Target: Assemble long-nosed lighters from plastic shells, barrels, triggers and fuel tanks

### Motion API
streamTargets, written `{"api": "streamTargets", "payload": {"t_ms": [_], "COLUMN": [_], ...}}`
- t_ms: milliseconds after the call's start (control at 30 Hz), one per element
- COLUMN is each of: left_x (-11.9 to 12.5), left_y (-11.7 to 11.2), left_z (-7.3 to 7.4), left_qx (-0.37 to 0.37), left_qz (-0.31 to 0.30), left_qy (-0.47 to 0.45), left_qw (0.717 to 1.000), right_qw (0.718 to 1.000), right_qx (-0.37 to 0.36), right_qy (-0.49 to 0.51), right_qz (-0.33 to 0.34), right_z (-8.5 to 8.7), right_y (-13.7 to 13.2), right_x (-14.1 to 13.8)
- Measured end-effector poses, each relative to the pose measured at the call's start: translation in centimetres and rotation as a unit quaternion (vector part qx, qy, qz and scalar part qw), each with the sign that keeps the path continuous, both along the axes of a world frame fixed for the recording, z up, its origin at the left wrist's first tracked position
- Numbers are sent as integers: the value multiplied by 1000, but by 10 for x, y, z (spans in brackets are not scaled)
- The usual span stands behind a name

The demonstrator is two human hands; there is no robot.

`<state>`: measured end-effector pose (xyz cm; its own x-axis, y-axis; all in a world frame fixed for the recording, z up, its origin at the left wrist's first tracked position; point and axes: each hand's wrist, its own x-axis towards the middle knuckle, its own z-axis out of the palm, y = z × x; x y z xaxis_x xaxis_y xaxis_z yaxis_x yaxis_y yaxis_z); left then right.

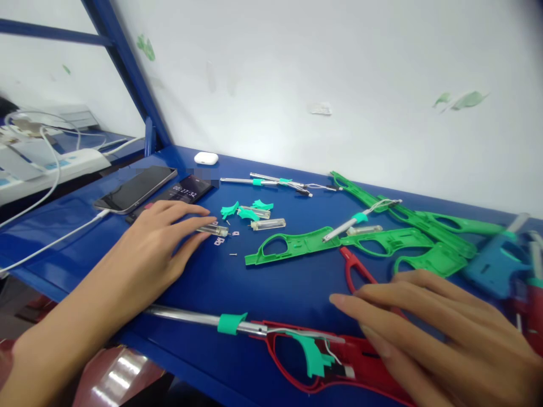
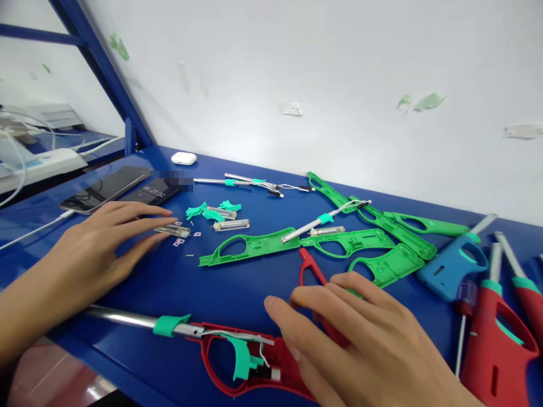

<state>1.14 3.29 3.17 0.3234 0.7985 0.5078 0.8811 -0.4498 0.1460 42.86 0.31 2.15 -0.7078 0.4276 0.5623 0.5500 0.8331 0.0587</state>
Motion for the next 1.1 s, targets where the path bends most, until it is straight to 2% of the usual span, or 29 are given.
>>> {"api": "streamTargets", "payload": {"t_ms": [267,367,467,600,667,733,833,933,1100], "left_x": [-5,-3,1,3,2,0,-4,-7,-7], "left_y": [5,2,-2,-11,-18,-26,-36,-41,-40], "left_z": [-10,-12,-6,18,30,42,55,62,59], "left_qx": [-14,-26,-36,-45,-55,-72,-112,-144,-178], "left_qz": [-3,10,20,43,64,73,54,32,0], "left_qy": [-12,-41,-87,-174,-226,-282,-359,-421,-477], "left_qw": [1000,999,995,983,970,954,925,895,861], "right_qw": [999,1000,999,999,998,997,992,982,965], "right_qx": [-34,-2,17,50,59,47,28,16,13], "right_qy": [2,22,9,-3,-13,-40,-108,-173,-239], "right_qz": [-10,7,26,11,29,40,55,72,107], "right_z": [-7,0,16,31,33,34,36,40,43], "right_y": [6,10,21,40,51,63,83,100,109], "right_x": [4,0,-12,-52,-81,-110,-147,-169,-186]}}
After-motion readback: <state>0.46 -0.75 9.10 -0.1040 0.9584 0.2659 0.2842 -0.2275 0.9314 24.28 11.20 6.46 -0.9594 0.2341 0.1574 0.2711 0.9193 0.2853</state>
